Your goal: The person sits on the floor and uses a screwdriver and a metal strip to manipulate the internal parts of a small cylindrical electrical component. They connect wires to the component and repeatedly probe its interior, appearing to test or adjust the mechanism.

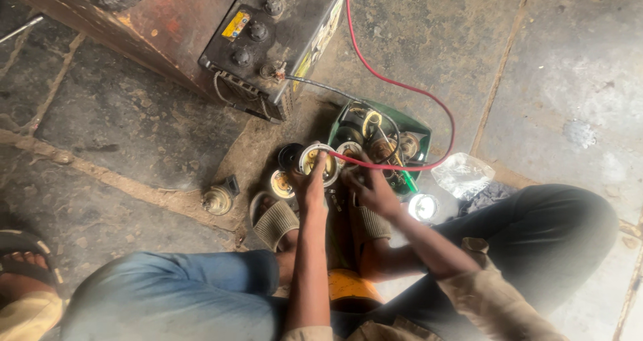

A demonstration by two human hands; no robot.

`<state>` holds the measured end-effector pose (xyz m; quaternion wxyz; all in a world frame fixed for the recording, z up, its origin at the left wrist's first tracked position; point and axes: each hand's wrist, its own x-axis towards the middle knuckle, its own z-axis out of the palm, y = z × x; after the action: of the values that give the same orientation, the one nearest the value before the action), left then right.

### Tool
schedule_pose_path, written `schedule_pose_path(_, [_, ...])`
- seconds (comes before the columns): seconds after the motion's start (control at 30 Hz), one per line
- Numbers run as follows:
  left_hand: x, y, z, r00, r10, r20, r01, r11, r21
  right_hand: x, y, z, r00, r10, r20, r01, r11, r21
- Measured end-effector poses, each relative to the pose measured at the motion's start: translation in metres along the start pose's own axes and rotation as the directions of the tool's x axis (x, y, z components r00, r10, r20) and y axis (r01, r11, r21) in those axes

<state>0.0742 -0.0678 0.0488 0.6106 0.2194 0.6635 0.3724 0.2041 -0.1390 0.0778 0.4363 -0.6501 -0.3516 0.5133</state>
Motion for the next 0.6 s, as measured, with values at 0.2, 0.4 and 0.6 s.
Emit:
schedule_pose_path(0.2, [-0.006,-0.006,-0.002,0.963,0.23,0.138,-0.231,0.973,-0.011,0.006,-0.055,-0.084,0.727,0.025,0.686,0.217,0.94,-0.265])
schedule_pose_path(0.4, [-0.005,-0.006,-0.006,0.904,0.416,0.103,-0.423,0.903,0.066,0.106,-0.001,-0.068,0.86,0.247,0.447,0.431,0.118,-0.895])
schedule_pose_path(0.6, [-0.011,-0.003,-0.004,0.78,0.555,0.289,-0.576,0.817,-0.016,0.103,0.076,-0.053,0.889,0.02,0.457,0.44,0.231,-0.868])
